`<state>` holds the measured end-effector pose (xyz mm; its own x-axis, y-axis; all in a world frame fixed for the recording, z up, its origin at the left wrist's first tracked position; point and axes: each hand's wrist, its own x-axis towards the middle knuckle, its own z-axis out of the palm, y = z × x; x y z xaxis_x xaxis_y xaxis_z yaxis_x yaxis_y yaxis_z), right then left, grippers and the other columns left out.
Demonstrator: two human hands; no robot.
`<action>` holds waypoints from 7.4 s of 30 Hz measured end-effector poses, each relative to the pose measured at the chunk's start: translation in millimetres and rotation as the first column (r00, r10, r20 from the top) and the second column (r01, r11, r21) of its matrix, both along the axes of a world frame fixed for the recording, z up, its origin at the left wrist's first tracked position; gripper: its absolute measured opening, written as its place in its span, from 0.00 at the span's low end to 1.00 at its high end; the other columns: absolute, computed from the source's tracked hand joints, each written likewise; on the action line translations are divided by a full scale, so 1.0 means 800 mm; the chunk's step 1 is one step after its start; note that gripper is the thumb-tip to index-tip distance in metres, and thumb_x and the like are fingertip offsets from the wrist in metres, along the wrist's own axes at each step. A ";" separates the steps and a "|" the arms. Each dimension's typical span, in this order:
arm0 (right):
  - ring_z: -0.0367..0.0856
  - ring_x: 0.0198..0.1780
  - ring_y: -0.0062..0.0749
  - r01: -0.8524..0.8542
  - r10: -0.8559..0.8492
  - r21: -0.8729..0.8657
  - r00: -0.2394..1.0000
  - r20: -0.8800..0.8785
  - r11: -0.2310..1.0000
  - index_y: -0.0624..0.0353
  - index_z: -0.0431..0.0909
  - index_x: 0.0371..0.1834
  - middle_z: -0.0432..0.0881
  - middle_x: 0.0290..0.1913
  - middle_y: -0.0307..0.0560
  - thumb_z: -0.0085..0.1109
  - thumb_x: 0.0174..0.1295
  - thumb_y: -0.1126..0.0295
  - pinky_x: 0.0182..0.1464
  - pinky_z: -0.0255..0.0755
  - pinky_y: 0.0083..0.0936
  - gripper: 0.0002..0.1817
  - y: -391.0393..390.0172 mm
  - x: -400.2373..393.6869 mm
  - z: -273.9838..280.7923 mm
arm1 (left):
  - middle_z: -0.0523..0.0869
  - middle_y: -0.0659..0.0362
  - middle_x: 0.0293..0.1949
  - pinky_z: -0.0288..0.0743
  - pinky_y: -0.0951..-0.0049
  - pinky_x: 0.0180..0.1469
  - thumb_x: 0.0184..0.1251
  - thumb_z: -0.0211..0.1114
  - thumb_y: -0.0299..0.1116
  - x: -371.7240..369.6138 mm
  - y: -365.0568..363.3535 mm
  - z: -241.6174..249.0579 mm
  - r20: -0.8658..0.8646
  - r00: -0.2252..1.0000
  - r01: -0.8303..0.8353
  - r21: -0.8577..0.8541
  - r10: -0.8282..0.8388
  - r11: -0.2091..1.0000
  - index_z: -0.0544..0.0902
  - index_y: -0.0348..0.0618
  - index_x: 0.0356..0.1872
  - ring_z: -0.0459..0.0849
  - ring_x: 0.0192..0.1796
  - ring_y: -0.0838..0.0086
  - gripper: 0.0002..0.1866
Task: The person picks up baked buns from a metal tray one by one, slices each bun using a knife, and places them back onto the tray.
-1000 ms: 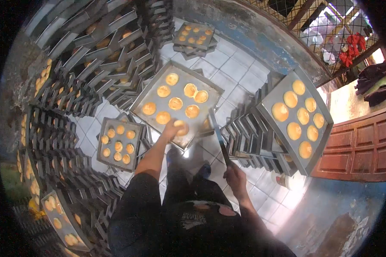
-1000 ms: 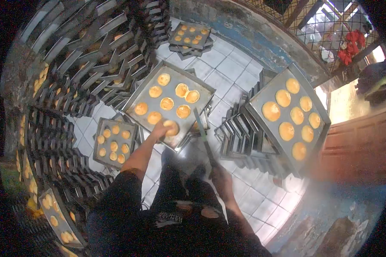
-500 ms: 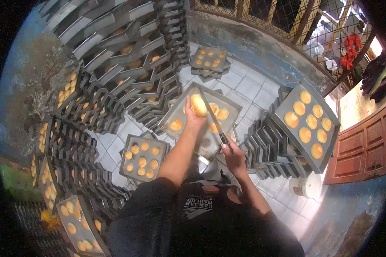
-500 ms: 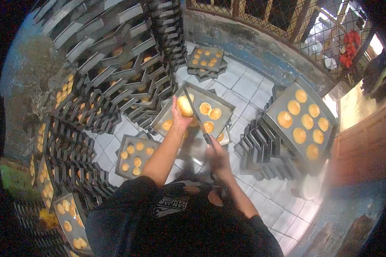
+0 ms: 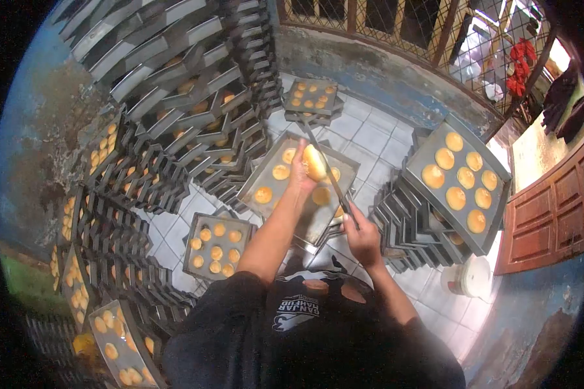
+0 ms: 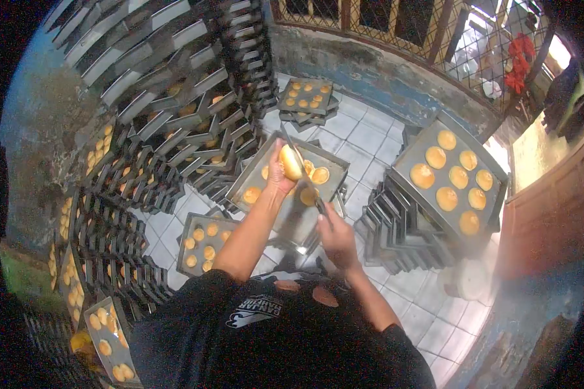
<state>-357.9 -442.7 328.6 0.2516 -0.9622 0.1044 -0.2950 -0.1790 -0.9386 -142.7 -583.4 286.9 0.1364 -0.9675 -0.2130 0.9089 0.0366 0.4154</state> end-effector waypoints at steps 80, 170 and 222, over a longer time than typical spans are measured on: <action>0.84 0.35 0.30 -0.399 0.404 0.289 0.914 0.044 0.870 0.59 0.72 0.71 0.83 0.29 0.45 0.51 0.74 0.60 0.43 0.77 0.30 0.26 -0.005 -0.019 -0.138 | 0.86 0.58 0.46 0.84 0.59 0.49 0.73 0.51 0.71 -0.023 0.124 -0.124 0.161 0.965 -0.252 0.345 0.207 0.904 0.76 0.45 0.56 0.87 0.47 0.66 0.36; 0.87 0.41 0.33 -0.172 0.218 0.307 0.969 -0.120 0.936 0.56 0.74 0.70 0.88 0.41 0.59 0.56 0.73 0.68 0.48 0.77 0.30 0.23 0.002 0.006 -0.055 | 0.87 0.58 0.37 0.85 0.62 0.40 0.70 0.62 0.65 0.049 0.060 -0.097 0.163 0.985 0.029 0.181 -0.059 0.983 0.81 0.44 0.46 0.88 0.36 0.69 0.29; 0.82 0.36 0.26 0.162 0.098 0.679 0.940 -0.327 0.716 0.64 0.78 0.66 0.86 0.40 0.45 0.50 0.72 0.76 0.40 0.77 0.23 0.20 0.068 0.046 -0.243 | 0.88 0.47 0.39 0.80 0.53 0.51 0.58 0.71 0.45 0.315 0.026 -0.415 0.745 -0.462 -0.341 0.352 -0.481 0.872 0.82 0.40 0.53 0.86 0.45 0.47 0.25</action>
<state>-321.4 -388.2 134.4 0.1123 -0.7362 -0.6674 -0.5884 0.4919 -0.6417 109.6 -562.8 -44.9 0.4411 -0.8896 -0.1183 -0.7725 -0.4435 0.4544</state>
